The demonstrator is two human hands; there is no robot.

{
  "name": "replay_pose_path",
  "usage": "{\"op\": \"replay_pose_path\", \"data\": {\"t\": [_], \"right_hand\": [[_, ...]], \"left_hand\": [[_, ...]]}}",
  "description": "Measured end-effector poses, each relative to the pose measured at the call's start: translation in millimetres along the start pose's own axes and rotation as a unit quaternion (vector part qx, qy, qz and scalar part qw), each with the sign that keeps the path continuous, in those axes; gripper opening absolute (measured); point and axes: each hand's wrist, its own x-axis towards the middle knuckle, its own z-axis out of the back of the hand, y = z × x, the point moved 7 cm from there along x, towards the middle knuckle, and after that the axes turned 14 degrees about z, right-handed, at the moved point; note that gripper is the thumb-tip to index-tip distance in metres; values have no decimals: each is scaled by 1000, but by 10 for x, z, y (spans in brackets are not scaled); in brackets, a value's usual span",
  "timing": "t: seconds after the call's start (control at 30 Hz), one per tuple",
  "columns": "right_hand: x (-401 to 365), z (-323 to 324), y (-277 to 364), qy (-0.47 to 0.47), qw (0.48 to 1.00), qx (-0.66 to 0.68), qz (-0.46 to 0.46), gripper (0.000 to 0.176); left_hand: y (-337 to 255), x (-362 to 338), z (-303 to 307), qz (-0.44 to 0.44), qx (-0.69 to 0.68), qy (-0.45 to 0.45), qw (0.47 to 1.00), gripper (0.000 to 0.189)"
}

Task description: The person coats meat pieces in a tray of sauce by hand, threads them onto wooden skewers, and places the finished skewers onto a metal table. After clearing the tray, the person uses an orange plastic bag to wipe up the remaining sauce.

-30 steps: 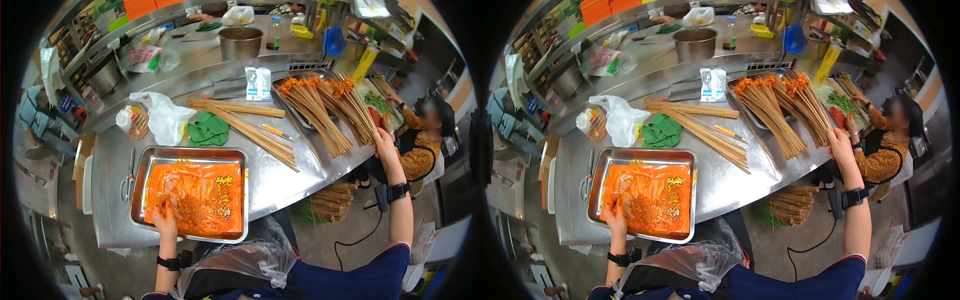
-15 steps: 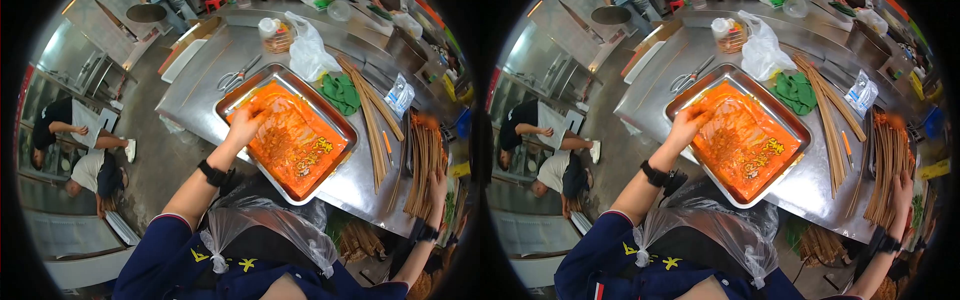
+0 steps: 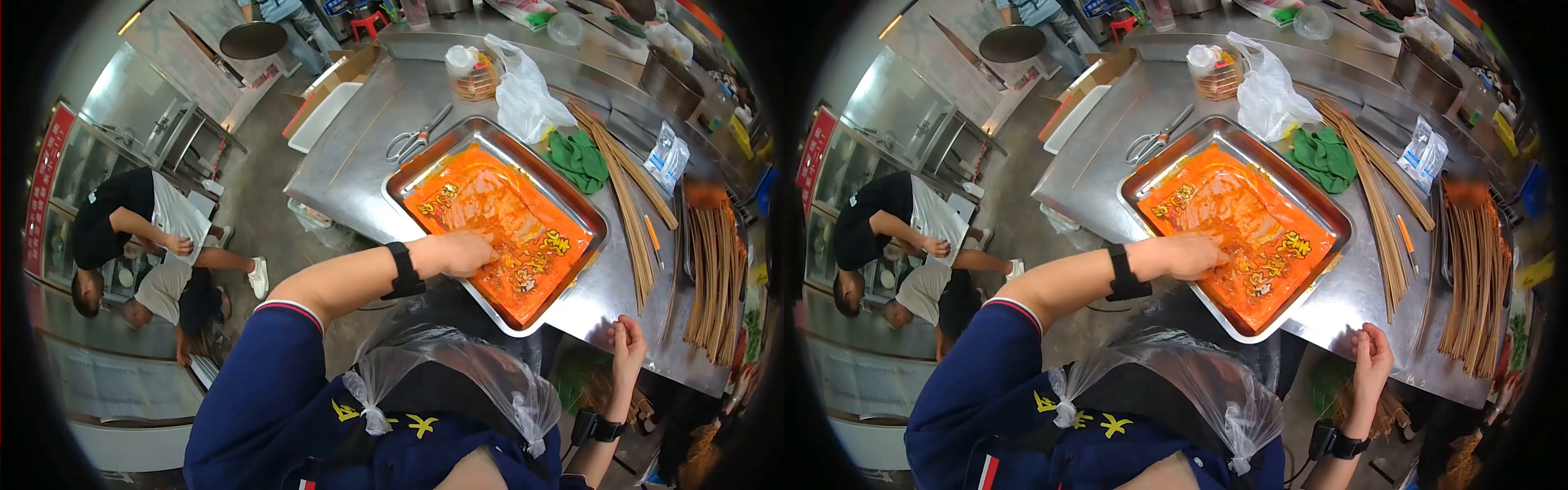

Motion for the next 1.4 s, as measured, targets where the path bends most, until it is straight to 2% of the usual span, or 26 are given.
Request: {"op": "replay_pose_path", "data": {"t": [0.07, 0.13, 0.17, 0.23, 0.33, 0.37, 0.43, 0.5, 0.57, 0.67, 0.77, 0.8, 0.9, 0.97, 1.0, 1.07, 1.13, 1.17, 1.23, 1.27, 1.33, 1.37, 1.4], "right_hand": [[33, -23, -112, -20, 999, 30, -6, 19], [70, -46, -266, -39, 999, 29, -3, 20], [88, -94, -260, -42, 999, 10, 19, 20], [141, -149, -467, -52, 998, 26, 18, 20], [197, -99, -542, -99, 991, -71, 55, 22], [168, -130, -573, -101, 991, -77, 45, 22], [152, -81, -591, -169, 979, -104, 54, 22], [150, -170, -242, -170, 924, -300, 165, 21], [156, -169, -252, -159, 943, -262, 131, 20], [150, -135, -257, -155, 960, -208, 102, 19], [143, -157, -290, -153, 965, -187, 99, 19], [152, -154, -325, -159, 968, -170, 91, 18], [93, -235, -296, -164, 981, -92, 51, 19], [-30, -448, -151, -142, 989, 19, -45, 19], [-92, -599, -140, -93, 991, 44, -80, 22], [-304, -1016, 94, 16, 977, 100, -187, 32], [-476, -1412, 247, 110, 959, 171, -195, 37], [-555, -1566, 402, 108, 935, 236, -243, 38], [-574, -1706, 426, 101, 904, 331, -250, 32], [-555, -1660, 428, 72, 914, 320, -237, 28], [-485, -1537, 480, 22, 939, 281, -197, 20], [-450, -1480, 464, -3, 947, 253, -196, 19], [-390, -1426, 398, -13, 952, 241, -186, 19]], "left_hand": [[124, 62, -1, 7, -2, 11, 1000, 30], [238, 38, 64, -52, -28, -15, 998, 32], [352, 32, 88, -35, -24, -20, 999, 32], [468, 35, 249, -73, -77, -96, 990, 36], [640, 113, 230, -47, -87, -152, 983, 38], [655, 69, 243, -54, -93, -145, 984, 38], [817, 72, 248, -12, -24, -95, 995, 40], [894, 106, 296, -62, 23, -72, 995, 40], [997, 154, 247, -132, 89, -124, 979, 38], [940, 45, 351, -160, 259, -75, 950, 35], [883, -74, 559, -153, 204, -111, 960, 33], [912, -34, 595, -127, 103, -91, 982, 31], [957, 8, 385, -110, 138, -52, 983, 32], [915, -61, 390, -131, 148, -74, 977, 32], [902, -86, 425, -144, 162, -99, 971, 32], [945, -55, 384, -159, 178, -87, 967, 32], [934, -34, 373, -162, 203, -37, 965, 28], [908, -36, 393, -165, 204, -35, 964, 28], [852, -53, 390, -182, 222, -47, 957, 23], [846, -68, 359, -185, 223, -45, 956, 23], [782, -179, 369, -252, 269, -100, 924, 20], [765, -201, 367, -254, 271, -100, 923, 20], [772, -199, 354, -223, 220, -71, 947, 20]]}}
